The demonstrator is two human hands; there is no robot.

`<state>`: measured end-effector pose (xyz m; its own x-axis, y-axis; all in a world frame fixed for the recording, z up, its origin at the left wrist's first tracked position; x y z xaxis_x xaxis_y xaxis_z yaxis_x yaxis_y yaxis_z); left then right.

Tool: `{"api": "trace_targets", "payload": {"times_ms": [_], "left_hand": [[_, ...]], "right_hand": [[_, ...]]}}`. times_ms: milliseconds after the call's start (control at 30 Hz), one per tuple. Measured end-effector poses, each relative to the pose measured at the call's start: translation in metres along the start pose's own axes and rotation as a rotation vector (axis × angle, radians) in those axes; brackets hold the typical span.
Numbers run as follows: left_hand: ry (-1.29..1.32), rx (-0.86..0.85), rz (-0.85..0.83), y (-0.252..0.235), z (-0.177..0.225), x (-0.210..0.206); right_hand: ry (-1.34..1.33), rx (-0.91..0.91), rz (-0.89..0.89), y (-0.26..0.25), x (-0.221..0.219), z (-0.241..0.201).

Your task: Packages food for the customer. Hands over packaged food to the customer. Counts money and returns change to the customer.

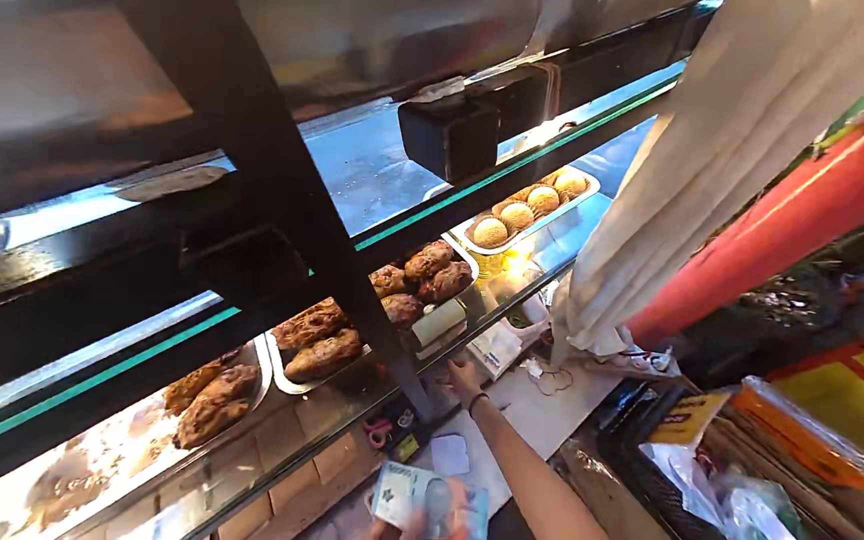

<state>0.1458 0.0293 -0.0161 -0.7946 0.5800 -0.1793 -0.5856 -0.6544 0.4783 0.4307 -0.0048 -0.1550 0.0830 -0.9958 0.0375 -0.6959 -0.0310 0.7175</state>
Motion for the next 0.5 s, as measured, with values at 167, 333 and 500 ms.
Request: {"api": "trace_targets", "payload": {"times_ms": [167, 333, 500], "left_hand": [[0.018, 0.063, 0.0, -0.005, -0.005, -0.041], [0.031, 0.165, 0.004, -0.024, -0.017, -0.075], [-0.065, 0.117, -0.035, -0.054, -0.03, -0.103]], "right_hand": [[-0.032, -0.034, -0.027, -0.002, 0.002, 0.019], [-0.049, -0.059, -0.096, -0.003, 0.001, -0.001], [0.121, 0.049, -0.105, -0.019, 0.013, 0.013]]}}
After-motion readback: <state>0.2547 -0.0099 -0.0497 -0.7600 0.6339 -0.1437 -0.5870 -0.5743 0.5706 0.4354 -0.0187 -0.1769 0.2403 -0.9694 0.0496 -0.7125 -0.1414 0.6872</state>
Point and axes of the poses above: each hand's wrist, its own y-axis away from the middle knuckle, its own x-axis out of the back of the hand, z = x × y, the point moved 1 cm from there along -y, towards the middle knuckle, and after that the axes turned 11 degrees about z, right-handed, at the moved point
